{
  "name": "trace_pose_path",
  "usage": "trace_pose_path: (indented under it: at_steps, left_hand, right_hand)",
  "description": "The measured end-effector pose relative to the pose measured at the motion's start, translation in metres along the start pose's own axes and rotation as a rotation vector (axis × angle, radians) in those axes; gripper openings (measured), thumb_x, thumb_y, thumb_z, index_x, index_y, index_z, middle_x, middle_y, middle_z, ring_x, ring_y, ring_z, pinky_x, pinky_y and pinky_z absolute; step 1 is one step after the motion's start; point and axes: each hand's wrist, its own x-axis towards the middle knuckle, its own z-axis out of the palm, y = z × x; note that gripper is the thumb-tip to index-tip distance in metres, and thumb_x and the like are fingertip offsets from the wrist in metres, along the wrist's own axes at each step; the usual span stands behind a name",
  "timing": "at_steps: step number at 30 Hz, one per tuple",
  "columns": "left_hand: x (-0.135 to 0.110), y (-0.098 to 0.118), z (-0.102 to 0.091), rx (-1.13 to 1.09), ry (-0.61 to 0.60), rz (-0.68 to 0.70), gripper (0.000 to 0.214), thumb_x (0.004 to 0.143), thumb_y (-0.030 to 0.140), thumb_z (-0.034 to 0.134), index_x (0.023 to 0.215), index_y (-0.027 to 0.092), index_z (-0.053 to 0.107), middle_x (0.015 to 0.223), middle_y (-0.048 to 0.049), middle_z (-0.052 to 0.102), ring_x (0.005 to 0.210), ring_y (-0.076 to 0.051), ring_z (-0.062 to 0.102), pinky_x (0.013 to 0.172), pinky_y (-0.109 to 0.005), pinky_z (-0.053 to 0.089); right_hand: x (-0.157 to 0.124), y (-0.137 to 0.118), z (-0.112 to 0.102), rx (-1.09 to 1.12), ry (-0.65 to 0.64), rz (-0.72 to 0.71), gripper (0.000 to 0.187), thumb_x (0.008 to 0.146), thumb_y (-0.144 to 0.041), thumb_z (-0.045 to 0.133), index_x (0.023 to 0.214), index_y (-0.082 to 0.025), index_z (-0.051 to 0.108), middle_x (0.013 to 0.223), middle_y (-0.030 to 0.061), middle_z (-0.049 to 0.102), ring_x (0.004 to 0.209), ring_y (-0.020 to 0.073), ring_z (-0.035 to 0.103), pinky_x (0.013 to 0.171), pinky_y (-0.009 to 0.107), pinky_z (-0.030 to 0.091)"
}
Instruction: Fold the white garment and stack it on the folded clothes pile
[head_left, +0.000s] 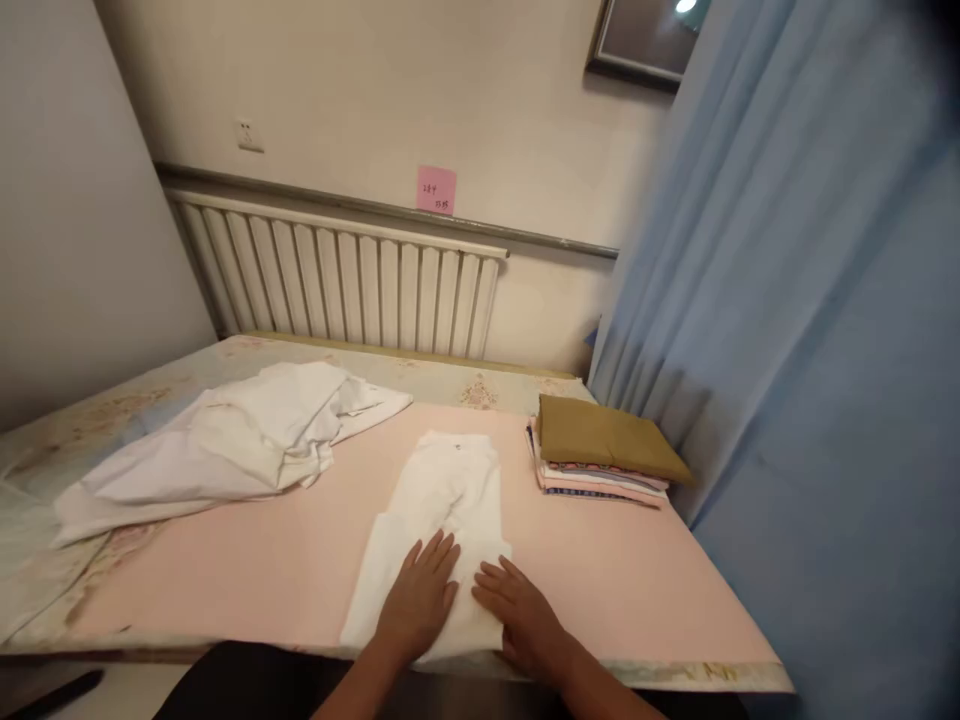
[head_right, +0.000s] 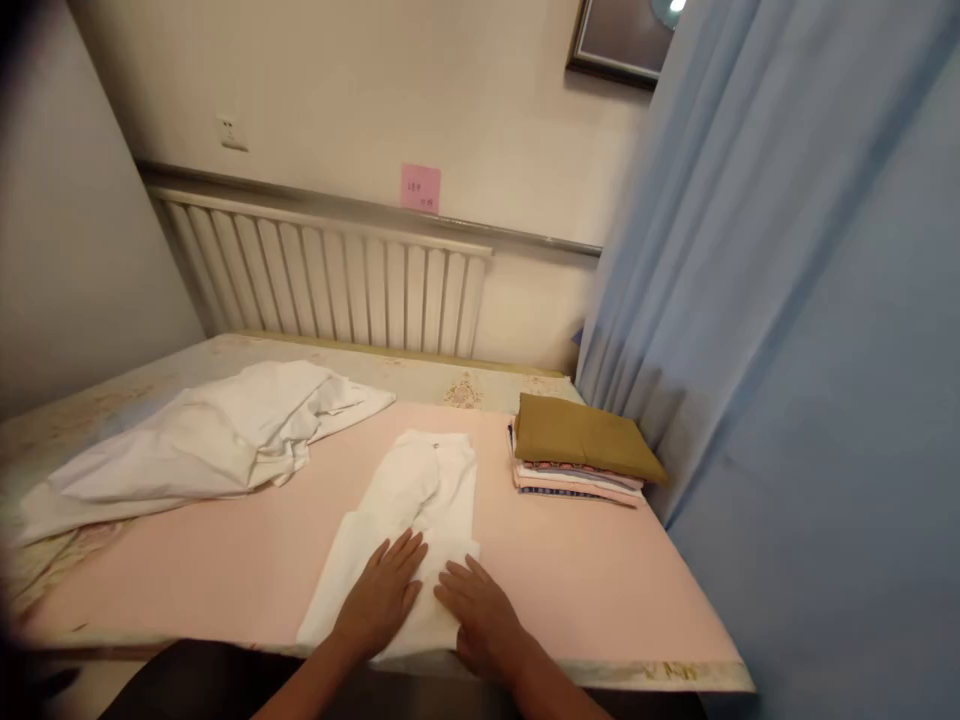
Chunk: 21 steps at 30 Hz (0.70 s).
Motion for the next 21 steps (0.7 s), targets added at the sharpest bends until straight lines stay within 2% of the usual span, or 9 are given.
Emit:
trace_pose_path:
  at_steps: [5, 8, 13, 17, 21]
  left_hand:
    - [-0.002, -0.006, 0.001, -0.084, -0.038, -0.001, 0.049, 0.093, 0.026, 0.043, 0.143, 0.026, 0.043, 0.151, -0.0024, 0.043, 0.141, -0.023, 0.033, 0.114, -0.049, 0.031]
    - [-0.004, -0.02, 0.0, -0.184, -0.051, 0.014, 0.049, 0.094, 0.025, 0.042, 0.143, 0.028, 0.043, 0.15, -0.0018, 0.043, 0.141, -0.022, 0.033, 0.115, -0.048, 0.031]
    - [-0.006, -0.063, -0.009, -0.277, -0.091, -0.102, 0.049, 0.092, 0.024, 0.041, 0.141, 0.026, 0.047, 0.149, -0.0037, 0.044, 0.139, -0.022, 0.037, 0.115, -0.046, 0.032]
    - [-0.013, -0.101, -0.019, -0.333, -0.167, -0.19, 0.056, 0.086, 0.012, 0.038, 0.138, 0.025, 0.05, 0.148, -0.0009, 0.046, 0.137, -0.018, 0.04, 0.117, -0.042, 0.028]
    - [-0.022, -0.127, -0.029, -0.371, -0.227, -0.202, 0.057, 0.082, 0.011, 0.044, 0.135, 0.03, 0.055, 0.144, 0.0022, 0.05, 0.135, -0.02, 0.043, 0.116, -0.042, 0.031]
  right_hand:
    - [0.012, 0.016, 0.012, -0.026, 0.048, -0.05, 0.048, 0.087, -0.027, 0.053, 0.135, -0.018, 0.05, 0.136, 0.013, 0.056, 0.135, 0.0253, 0.042, 0.115, 0.051, 0.028]
    - [0.021, 0.021, 0.014, -0.015, 0.053, -0.041, 0.045, 0.091, -0.032, 0.054, 0.134, -0.019, 0.052, 0.136, 0.0125, 0.057, 0.134, 0.0256, 0.043, 0.114, 0.051, 0.03]
    - [0.029, 0.026, 0.016, 0.113, 0.022, 0.046, 0.04, 0.095, -0.036, 0.051, 0.132, -0.023, 0.055, 0.135, 0.009, 0.058, 0.133, 0.0226, 0.046, 0.114, 0.047, 0.031]
    - [0.028, 0.034, 0.02, 0.295, 0.066, 0.135, 0.038, 0.094, -0.042, 0.049, 0.127, -0.027, 0.059, 0.131, 0.0059, 0.062, 0.13, 0.0209, 0.049, 0.114, 0.045, 0.03]
    - [0.031, 0.039, 0.014, 0.477, 0.088, 0.276, 0.045, 0.089, -0.051, 0.051, 0.123, -0.025, 0.064, 0.126, 0.0079, 0.065, 0.124, 0.0248, 0.055, 0.112, 0.046, 0.033]
